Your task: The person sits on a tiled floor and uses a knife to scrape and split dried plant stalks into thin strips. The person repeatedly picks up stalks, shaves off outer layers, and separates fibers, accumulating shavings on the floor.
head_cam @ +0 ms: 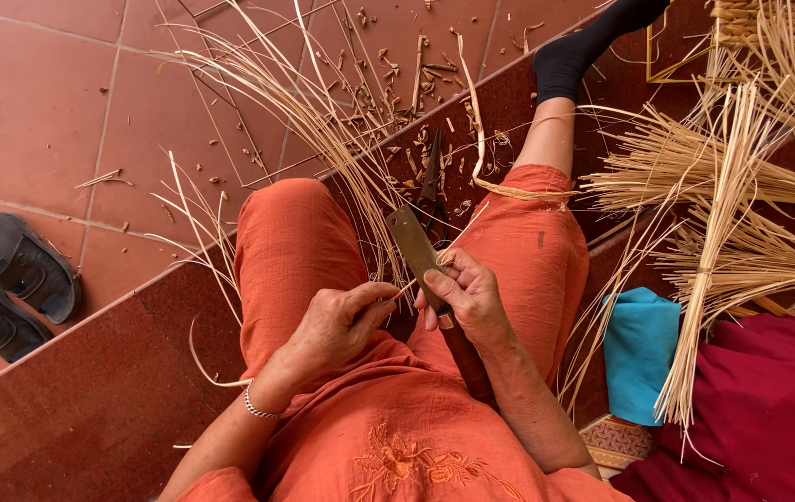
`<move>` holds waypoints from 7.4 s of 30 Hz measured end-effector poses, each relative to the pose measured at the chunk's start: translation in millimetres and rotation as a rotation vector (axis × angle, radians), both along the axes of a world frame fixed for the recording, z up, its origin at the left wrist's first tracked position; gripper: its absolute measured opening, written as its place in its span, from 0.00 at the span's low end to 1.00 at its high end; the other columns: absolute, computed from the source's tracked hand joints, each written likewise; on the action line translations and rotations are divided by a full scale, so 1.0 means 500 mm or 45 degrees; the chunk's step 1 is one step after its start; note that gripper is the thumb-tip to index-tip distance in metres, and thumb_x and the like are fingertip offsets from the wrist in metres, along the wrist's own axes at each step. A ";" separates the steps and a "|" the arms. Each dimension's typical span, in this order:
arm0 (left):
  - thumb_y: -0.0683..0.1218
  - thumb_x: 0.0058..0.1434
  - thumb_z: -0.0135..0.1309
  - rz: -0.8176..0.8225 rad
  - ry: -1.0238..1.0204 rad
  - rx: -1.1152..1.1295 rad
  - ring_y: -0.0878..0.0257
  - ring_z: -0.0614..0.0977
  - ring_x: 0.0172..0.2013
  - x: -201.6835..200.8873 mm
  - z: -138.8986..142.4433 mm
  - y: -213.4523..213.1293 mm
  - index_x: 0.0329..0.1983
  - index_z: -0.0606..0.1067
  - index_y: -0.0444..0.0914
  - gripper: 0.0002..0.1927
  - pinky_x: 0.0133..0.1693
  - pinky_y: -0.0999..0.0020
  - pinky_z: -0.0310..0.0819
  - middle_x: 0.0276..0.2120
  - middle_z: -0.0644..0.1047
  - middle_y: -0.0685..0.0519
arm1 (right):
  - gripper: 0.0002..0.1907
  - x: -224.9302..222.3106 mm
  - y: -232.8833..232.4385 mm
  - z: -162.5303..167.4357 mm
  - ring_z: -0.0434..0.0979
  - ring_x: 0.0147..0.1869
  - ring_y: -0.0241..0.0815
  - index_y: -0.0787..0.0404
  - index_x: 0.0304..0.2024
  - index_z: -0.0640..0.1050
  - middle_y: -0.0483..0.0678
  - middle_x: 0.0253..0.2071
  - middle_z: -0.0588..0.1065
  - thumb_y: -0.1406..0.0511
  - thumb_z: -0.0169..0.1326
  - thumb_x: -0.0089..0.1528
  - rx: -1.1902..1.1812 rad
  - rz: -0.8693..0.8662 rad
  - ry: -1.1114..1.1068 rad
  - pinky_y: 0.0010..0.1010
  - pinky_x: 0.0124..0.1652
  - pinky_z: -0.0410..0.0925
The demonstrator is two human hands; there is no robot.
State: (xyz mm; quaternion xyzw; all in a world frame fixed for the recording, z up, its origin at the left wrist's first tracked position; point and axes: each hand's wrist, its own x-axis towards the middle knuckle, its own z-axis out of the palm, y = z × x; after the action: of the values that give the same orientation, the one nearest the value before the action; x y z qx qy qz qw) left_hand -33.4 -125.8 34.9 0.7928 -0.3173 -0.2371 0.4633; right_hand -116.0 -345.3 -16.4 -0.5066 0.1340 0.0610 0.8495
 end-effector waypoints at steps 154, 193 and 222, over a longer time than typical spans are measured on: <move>0.45 0.70 0.53 0.050 0.930 -0.003 0.68 0.67 0.24 -0.057 -0.034 0.230 0.46 0.81 0.34 0.11 0.25 0.73 0.62 0.23 0.70 0.54 | 0.09 0.007 -0.018 0.053 0.77 0.22 0.38 0.66 0.50 0.69 0.56 0.30 0.79 0.70 0.51 0.69 0.111 -0.061 -0.026 0.23 0.20 0.70; 0.43 0.68 0.54 0.092 0.530 -0.154 0.74 0.78 0.29 -0.027 -0.030 0.170 0.46 0.81 0.35 0.09 0.30 0.77 0.75 0.32 0.83 0.58 | 0.09 0.001 0.011 0.050 0.77 0.20 0.38 0.67 0.48 0.71 0.56 0.29 0.79 0.69 0.54 0.68 0.068 0.003 0.045 0.24 0.21 0.71; 0.42 0.65 0.56 0.106 0.406 -0.020 0.71 0.83 0.27 -0.025 -0.008 0.195 0.44 0.82 0.35 0.09 0.29 0.75 0.78 0.29 0.86 0.55 | 0.08 0.004 -0.037 0.017 0.78 0.21 0.40 0.67 0.46 0.69 0.58 0.29 0.79 0.70 0.53 0.68 0.038 -0.188 0.031 0.25 0.19 0.71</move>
State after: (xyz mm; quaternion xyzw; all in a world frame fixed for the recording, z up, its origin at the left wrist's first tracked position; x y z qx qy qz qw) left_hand -46.0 -28.6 31.0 0.7539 -0.2084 -0.3379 0.5235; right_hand -114.0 -363.8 -7.7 -0.4819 0.1804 0.0065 0.8574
